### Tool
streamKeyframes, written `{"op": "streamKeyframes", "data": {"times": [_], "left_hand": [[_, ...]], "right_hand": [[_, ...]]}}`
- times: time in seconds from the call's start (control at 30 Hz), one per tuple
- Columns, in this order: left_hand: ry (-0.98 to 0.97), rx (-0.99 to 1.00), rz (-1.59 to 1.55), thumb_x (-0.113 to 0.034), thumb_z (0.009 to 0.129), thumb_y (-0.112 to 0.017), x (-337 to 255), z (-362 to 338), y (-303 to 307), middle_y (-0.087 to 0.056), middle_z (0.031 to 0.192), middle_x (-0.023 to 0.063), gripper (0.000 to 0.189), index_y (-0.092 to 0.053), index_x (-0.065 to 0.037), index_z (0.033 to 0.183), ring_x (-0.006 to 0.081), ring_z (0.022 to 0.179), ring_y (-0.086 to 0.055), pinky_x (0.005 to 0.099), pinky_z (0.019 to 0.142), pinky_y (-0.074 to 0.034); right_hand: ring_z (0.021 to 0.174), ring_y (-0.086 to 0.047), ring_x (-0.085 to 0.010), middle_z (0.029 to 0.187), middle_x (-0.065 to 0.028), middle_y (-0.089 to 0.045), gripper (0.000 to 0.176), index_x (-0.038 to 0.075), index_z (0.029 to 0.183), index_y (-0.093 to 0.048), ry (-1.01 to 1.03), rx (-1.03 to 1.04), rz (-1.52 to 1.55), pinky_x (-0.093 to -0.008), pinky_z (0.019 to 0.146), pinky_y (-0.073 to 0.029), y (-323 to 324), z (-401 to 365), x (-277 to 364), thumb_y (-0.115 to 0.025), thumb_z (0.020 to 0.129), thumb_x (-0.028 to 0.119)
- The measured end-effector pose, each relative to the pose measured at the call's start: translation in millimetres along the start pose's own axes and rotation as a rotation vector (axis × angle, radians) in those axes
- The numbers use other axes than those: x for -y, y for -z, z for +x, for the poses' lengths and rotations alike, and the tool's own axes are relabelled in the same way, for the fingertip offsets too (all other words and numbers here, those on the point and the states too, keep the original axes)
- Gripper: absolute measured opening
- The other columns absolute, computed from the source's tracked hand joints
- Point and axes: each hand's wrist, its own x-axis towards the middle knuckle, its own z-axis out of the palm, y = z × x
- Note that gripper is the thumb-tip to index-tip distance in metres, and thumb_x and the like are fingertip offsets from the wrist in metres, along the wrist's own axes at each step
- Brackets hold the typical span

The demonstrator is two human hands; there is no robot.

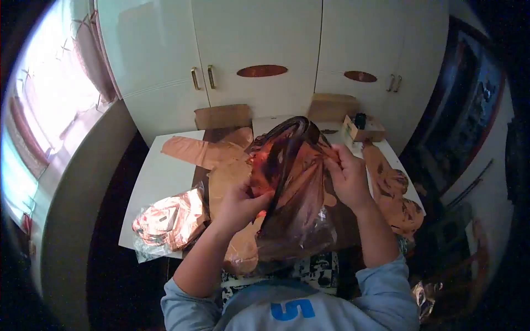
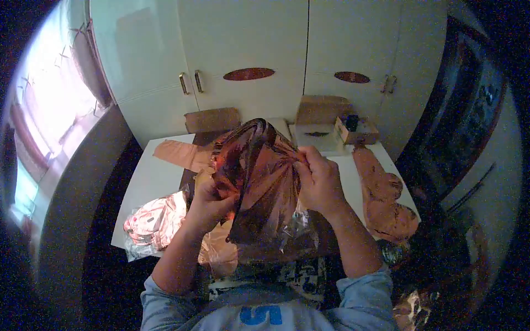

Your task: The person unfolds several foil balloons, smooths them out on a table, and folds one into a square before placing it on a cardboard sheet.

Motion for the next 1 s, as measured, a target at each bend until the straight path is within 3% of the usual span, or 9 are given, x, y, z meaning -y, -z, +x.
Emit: {"op": "streamKeyframes", "data": {"times": [0.13,0.23,0.33,0.4,0.53,0.6,0.87,1.0], "left_hand": [[-0.057,0.016,0.111,-0.007,0.086,-0.069,5,5,1,-0.06,0.07,-0.0016,0.008,-0.062,-0.005,0.089,0.0049,0.057,-0.054,0.0228,0.047,-0.044],[-0.47,0.123,0.027,-0.009,0.086,-0.071,3,20,9,-0.06,0.067,-0.0004,0.011,-0.062,-0.004,0.087,0.0067,0.052,-0.054,0.0236,0.043,-0.043],[0.052,0.299,0.241,-0.01,0.084,-0.072,-70,23,20,-0.059,0.064,0.0011,0.013,-0.061,-0.003,0.087,0.0091,0.048,-0.054,0.0253,0.04,-0.042],[0.055,0.337,0.388,-0.011,0.082,-0.073,-103,31,16,-0.059,0.064,0.0014,0.014,-0.061,-0.003,0.087,0.0099,0.049,-0.055,0.026,0.04,-0.042],[0.223,0.364,0.588,-0.011,0.079,-0.073,-146,42,8,-0.06,0.063,0.0013,0.016,-0.063,-0.004,0.09,0.0104,0.048,-0.055,0.027,0.041,-0.042],[0.105,0.326,0.642,-0.011,0.078,-0.072,-140,47,12,-0.061,0.065,0.0018,0.016,-0.066,-0.004,0.091,0.0094,0.049,-0.055,0.0261,0.042,-0.042],[0.228,0.174,0.853,-0.01,0.078,-0.072,-152,44,26,-0.064,0.066,0.0023,0.019,-0.069,-0.002,0.095,0.0086,0.044,-0.053,0.0241,0.036,-0.041],[0.101,0.263,0.771,-0.01,0.079,-0.071,-165,41,28,-0.064,0.064,0.0025,0.016,-0.069,-0.003,0.093,0.0078,0.043,-0.052,0.0236,0.034,-0.04]], "right_hand": [[0.078,-0.068,-0.0359,0.086,-0.0183,-0.067,0.019,0.001,0.107,-0.055,-0.04,0.013,0.021,-0.0388,0.066,-0.051,0,-1,-3,-0.057,0.089,0.003],[0.072,-0.067,-0.0261,0.084,-0.0117,-0.068,0.021,0.0,0.111,-0.056,-0.201,0.07,0.257,-0.0353,0.066,-0.052,-5,-5,-15,-0.057,0.09,0.003],[0.077,-0.065,-0.0173,0.09,-0.0077,-0.069,0.02,0.002,0.112,-0.058,-0.206,0.067,0.427,-0.0316,0.068,-0.053,-32,-5,-42,-0.057,0.092,0.005],[0.082,-0.064,-0.0171,0.098,-0.0078,-0.068,0.021,0.003,0.113,-0.059,-0.457,0.128,0.875,-0.0309,0.071,-0.052,-39,-11,-42,-0.058,0.093,0.008],[0.093,-0.062,-0.0182,0.109,-0.0093,-0.065,0.029,0.004,0.12,-0.057,-0.641,0.244,1.322,-0.0324,0.078,-0.051,-62,-15,-55,-0.059,0.093,0.015],[0.095,-0.061,-0.0185,0.111,-0.0097,-0.064,0.031,0.004,0.121,-0.055,-0.694,0.269,1.455,-0.033,0.08,-0.05,-73,-15,-57,-0.058,0.093,0.017],[0.105,-0.057,-0.0199,0.118,-0.0114,-0.06,0.041,0.003,0.127,-0.05,-0.74,0.305,1.559,-0.0356,0.089,-0.045,-84,-23,-46,-0.058,0.093,0.024],[0.11,-0.054,-0.0205,0.122,-0.0122,-0.059,0.047,0.002,0.13,-0.047,-0.741,0.314,1.557,-0.0369,0.093,-0.043,-83,-24,-41,-0.058,0.093,0.028]]}}
